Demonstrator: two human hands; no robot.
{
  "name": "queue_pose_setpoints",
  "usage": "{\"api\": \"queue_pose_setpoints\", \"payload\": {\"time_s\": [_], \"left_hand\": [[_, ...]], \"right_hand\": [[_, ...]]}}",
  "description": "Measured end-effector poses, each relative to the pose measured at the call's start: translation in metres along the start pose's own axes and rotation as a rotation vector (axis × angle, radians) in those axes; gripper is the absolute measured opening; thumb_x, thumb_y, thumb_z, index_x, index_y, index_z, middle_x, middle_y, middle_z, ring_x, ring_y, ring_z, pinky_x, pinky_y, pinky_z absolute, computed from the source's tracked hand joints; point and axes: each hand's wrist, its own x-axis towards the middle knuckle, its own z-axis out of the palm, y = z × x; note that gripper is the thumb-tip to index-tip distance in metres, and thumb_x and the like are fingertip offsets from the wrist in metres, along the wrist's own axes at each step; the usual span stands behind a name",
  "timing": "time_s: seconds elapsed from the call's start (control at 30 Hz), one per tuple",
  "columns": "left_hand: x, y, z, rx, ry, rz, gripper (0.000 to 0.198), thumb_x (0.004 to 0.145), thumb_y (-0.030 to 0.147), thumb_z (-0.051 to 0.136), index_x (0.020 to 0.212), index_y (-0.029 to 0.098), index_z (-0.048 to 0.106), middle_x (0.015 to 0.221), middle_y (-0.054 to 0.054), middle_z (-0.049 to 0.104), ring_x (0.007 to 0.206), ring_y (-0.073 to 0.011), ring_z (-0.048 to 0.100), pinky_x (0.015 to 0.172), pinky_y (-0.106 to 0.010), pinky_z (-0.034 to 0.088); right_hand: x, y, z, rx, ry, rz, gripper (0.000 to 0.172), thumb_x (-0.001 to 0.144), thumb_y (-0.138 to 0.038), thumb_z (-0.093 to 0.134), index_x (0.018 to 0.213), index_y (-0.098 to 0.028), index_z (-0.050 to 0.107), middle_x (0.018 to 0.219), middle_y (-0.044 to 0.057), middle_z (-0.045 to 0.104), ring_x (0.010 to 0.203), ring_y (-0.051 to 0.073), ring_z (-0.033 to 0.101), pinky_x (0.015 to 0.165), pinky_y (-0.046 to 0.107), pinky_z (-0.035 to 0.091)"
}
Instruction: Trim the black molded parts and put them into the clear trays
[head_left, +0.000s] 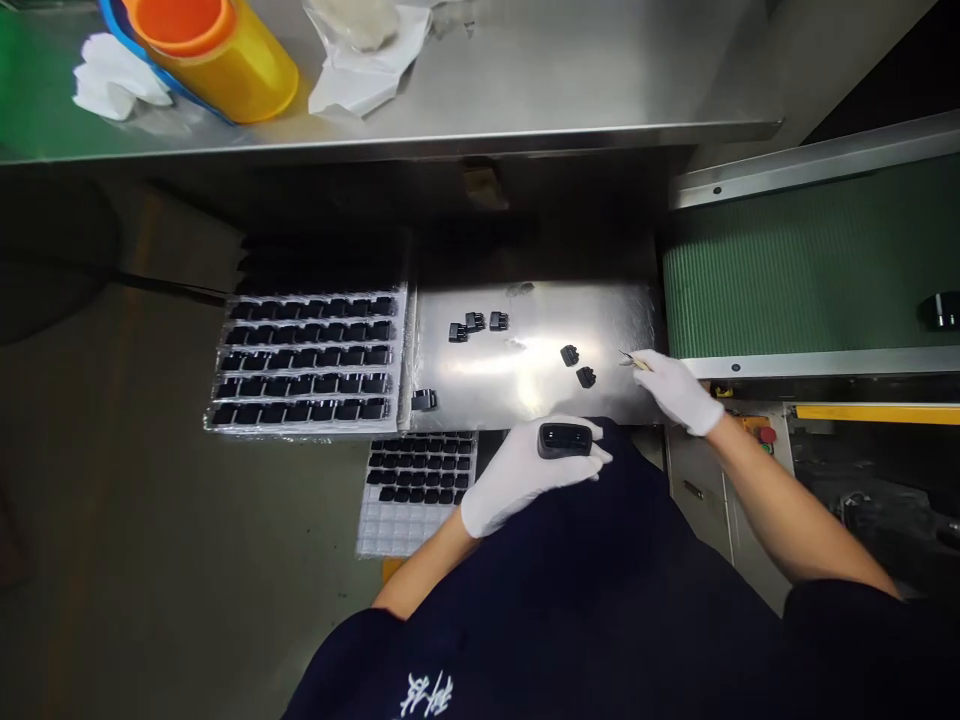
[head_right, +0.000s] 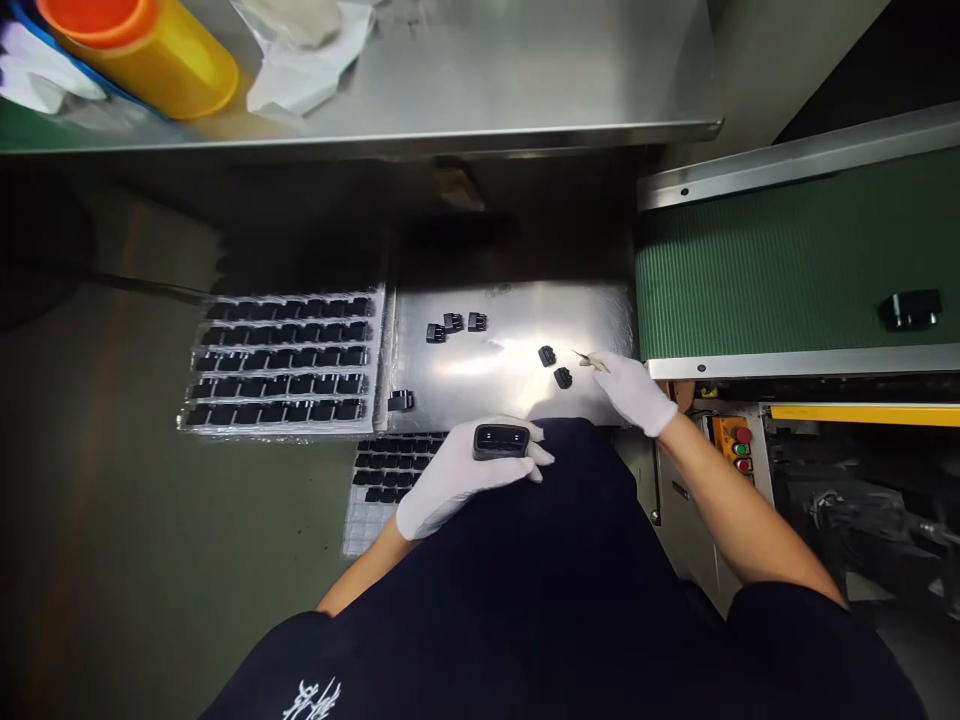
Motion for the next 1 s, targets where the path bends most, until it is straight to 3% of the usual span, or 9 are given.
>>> {"api": "queue_pose_setpoints", "payload": {"time_s": [0.1,0.17,0.23,0.43,0.6,0.77,1.0], "left_hand": [[-0.004,0.006,0.005,0.095,-0.051,-0.028,0.035,0.081,0.029,0.085,0.111,0.013,0.076,0.104,-0.011,0.081,0.089,-0.0256,0.077,0.088,-0.040,0.062],[-0.006,0.010,0.008,0.198,-0.063,-0.022,0.033,0.078,0.029,0.086,0.106,0.014,0.078,0.105,-0.010,0.081,0.092,-0.0273,0.077,0.087,-0.040,0.062],[-0.008,0.014,0.010,0.300,-0.073,-0.019,0.030,0.076,0.029,0.087,0.102,0.017,0.080,0.103,-0.008,0.081,0.094,-0.0285,0.077,0.084,-0.039,0.062],[-0.013,0.023,0.014,0.426,-0.146,-0.039,0.021,0.077,0.030,0.086,0.094,0.019,0.081,0.092,-0.004,0.081,0.083,-0.0266,0.077,0.072,-0.033,0.061],[-0.015,0.021,0.015,0.444,-0.151,-0.036,0.022,0.077,0.033,0.085,0.094,0.020,0.081,0.088,-0.004,0.080,0.078,-0.0253,0.076,0.068,-0.031,0.059],[-0.015,0.019,0.015,0.424,-0.185,-0.015,0.021,0.077,0.034,0.085,0.093,0.019,0.082,0.086,-0.004,0.079,0.077,-0.0248,0.075,0.067,-0.031,0.059],[-0.016,0.019,0.016,0.421,-0.192,-0.057,0.023,0.077,0.036,0.086,0.093,0.019,0.081,0.088,-0.005,0.079,0.078,-0.0256,0.075,0.067,-0.032,0.059]], "right_hand": [[-0.037,-0.045,-0.051,-0.246,0.067,-0.504,0.042,0.107,-0.038,0.036,0.124,-0.021,0.070,0.090,0.006,0.073,0.082,0.022,0.066,0.076,0.035,0.051],[-0.051,-0.072,-0.075,-0.436,0.037,-0.695,0.044,0.108,-0.046,0.037,0.113,-0.021,0.073,0.070,0.002,0.064,0.063,0.018,0.056,0.060,0.030,0.040],[-0.057,-0.091,-0.088,-0.552,-0.016,-0.793,0.048,0.108,-0.052,0.038,0.101,-0.021,0.074,0.062,0.000,0.058,0.056,0.016,0.048,0.055,0.030,0.032],[-0.057,-0.113,-0.098,-0.562,-0.162,-0.792,0.048,0.106,-0.053,0.043,0.077,-0.022,0.065,0.064,0.001,0.057,0.059,0.015,0.050,0.058,0.033,0.038],[-0.057,-0.113,-0.097,-0.533,-0.211,-0.768,0.049,0.107,-0.055,0.040,0.077,-0.024,0.063,0.065,0.001,0.056,0.065,0.016,0.055,0.062,0.035,0.044],[-0.058,-0.108,-0.093,-0.459,-0.169,-0.746,0.051,0.106,-0.062,0.039,0.082,-0.024,0.065,0.075,0.003,0.061,0.077,0.019,0.061,0.066,0.037,0.047],[-0.058,-0.116,-0.093,-0.497,-0.223,-0.794,0.049,0.108,-0.055,0.039,0.080,-0.024,0.064,0.069,0.002,0.058,0.071,0.018,0.060,0.065,0.036,0.046]]}}
